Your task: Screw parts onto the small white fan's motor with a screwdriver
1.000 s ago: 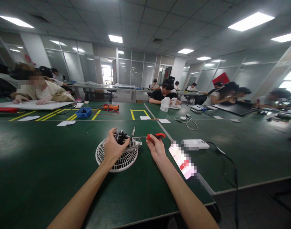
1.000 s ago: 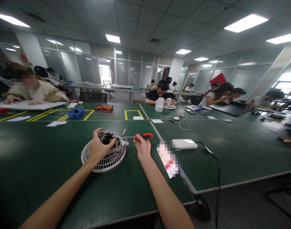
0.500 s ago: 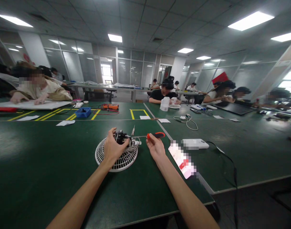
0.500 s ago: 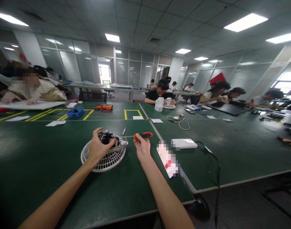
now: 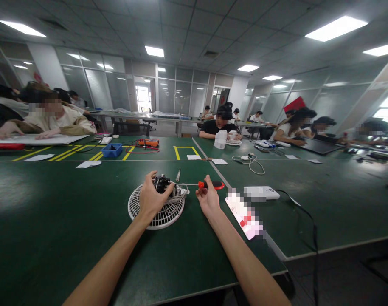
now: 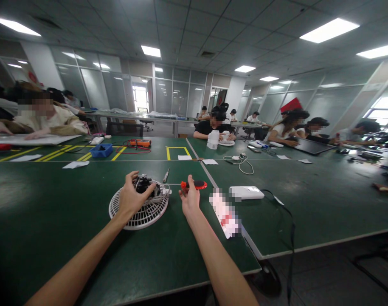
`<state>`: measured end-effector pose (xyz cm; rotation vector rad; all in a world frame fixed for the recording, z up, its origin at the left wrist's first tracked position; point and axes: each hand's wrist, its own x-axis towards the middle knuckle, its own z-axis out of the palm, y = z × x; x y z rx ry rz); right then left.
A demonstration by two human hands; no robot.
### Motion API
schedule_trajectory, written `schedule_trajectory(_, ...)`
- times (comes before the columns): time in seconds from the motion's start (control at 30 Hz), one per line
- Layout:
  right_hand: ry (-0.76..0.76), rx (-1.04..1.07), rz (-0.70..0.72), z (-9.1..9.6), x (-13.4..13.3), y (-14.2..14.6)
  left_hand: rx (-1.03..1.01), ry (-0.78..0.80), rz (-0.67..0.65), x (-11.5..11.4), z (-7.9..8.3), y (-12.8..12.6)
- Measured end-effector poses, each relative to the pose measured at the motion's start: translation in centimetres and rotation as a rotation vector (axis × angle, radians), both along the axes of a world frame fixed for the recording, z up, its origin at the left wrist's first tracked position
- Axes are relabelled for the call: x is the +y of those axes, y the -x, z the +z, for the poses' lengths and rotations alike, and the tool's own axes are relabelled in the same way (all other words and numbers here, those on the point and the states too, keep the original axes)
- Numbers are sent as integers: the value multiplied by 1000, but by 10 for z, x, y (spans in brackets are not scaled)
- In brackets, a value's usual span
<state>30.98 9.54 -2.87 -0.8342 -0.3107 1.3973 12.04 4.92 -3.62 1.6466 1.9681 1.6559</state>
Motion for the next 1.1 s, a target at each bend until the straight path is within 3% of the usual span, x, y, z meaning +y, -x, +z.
schedule_trajectory(0.4, -32, 88, 42, 9, -2, -4, -20, 5, 11, -1, 1, -1)
schedule_trajectory(0.63, 11, 2, 26, 7, -2, -2, -26, -11, -3, 1, 0, -1)
schedule_trajectory(1.1, 5, 21, 7, 0, 2, -4, -12, -10, -16, 0, -1, 1)
